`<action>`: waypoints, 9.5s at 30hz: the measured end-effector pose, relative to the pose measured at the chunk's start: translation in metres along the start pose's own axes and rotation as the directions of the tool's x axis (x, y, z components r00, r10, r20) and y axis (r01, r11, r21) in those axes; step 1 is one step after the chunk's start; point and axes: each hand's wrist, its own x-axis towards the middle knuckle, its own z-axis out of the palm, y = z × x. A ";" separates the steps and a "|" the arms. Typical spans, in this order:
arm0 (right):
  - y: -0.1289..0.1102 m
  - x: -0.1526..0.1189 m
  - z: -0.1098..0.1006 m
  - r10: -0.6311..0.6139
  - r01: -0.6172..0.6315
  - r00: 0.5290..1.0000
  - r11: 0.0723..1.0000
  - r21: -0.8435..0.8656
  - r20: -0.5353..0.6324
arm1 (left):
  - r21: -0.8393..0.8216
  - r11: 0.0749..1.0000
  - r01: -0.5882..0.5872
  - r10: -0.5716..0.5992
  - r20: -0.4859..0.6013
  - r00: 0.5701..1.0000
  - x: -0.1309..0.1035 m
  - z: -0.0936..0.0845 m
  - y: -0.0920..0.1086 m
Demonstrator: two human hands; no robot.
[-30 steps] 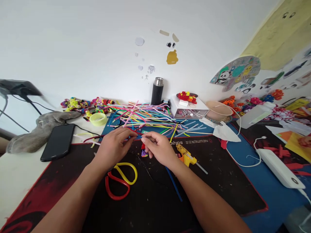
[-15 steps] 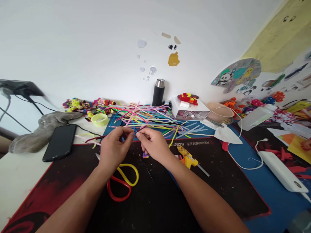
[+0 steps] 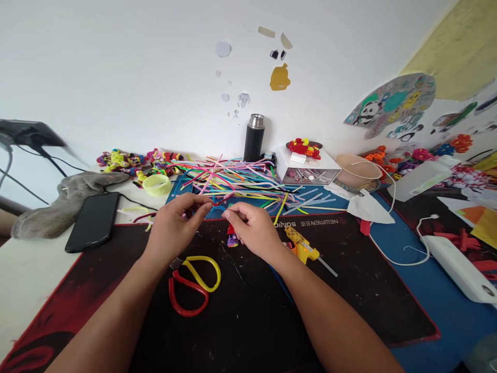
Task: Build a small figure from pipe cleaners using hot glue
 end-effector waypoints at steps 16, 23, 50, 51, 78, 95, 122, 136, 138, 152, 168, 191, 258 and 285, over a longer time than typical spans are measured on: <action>0.003 0.000 0.000 -0.091 0.088 0.995 0.992 -0.092 -0.029 | 0.260 0.903 -0.342 0.334 0.074 0.940 -0.003 0.002 0.000; 0.002 0.000 0.002 -0.096 0.093 0.995 0.990 -0.104 -0.026 | 0.328 0.860 -0.390 0.378 0.103 0.920 -0.002 0.002 0.000; 0.001 -0.001 0.002 -0.093 0.090 0.995 0.990 -0.111 -0.025 | -0.084 0.996 0.015 -0.006 0.106 0.994 -0.001 0.004 0.002; 0.001 -0.001 0.002 -0.089 0.086 0.996 0.990 -0.109 -0.024 | -0.120 0.992 0.049 -0.035 0.115 0.993 0.000 0.003 0.002; -0.001 -0.001 -0.002 -0.118 0.111 0.992 0.980 -0.163 -0.037 | -0.333 0.864 0.378 -0.203 0.456 0.867 0.004 -0.002 -0.002; 0.000 -0.002 0.003 -0.223 0.207 0.973 0.957 -0.202 -0.057 | -0.390 0.811 0.435 -0.236 0.463 0.854 0.003 0.003 -0.002; -0.002 -0.007 0.008 -0.195 0.184 0.981 0.956 -0.228 -0.027 | -0.554 0.650 0.521 -0.329 0.412 0.849 0.001 0.014 0.006; 0.004 -0.006 0.013 -0.190 0.174 0.980 0.965 -0.194 -0.063 | -0.669 0.488 0.560 -0.364 0.428 0.828 -0.002 0.021 0.002; 0.004 -0.006 0.014 -0.184 0.169 0.981 0.965 -0.202 -0.058 | -0.663 0.508 0.550 -0.373 0.407 0.834 -0.002 0.022 0.002; 0.009 -0.001 0.007 -0.088 0.085 0.991 0.996 -0.040 -0.099 | -0.176 0.972 0.156 -0.119 0.206 0.971 -0.001 0.008 0.000; 0.005 -0.003 0.007 -0.144 0.134 0.984 0.986 -0.103 -0.104 | 0.032 0.996 -0.078 0.074 0.106 0.992 -0.002 0.004 0.005; 0.001 -0.004 0.004 -0.142 0.129 0.989 0.972 -0.196 -0.052 | -0.093 0.995 0.024 -0.007 0.182 0.983 0.004 -0.004 -0.005; 0.002 -0.004 0.005 -0.152 0.138 0.985 0.978 -0.156 -0.081 | -0.108 0.986 0.126 -0.093 0.267 0.959 0.005 -0.002 -0.012; 0.000 -0.005 0.007 -0.190 0.180 0.982 0.941 -0.286 -0.008 | -0.331 0.883 0.334 -0.196 0.387 0.901 0.004 0.001 -0.001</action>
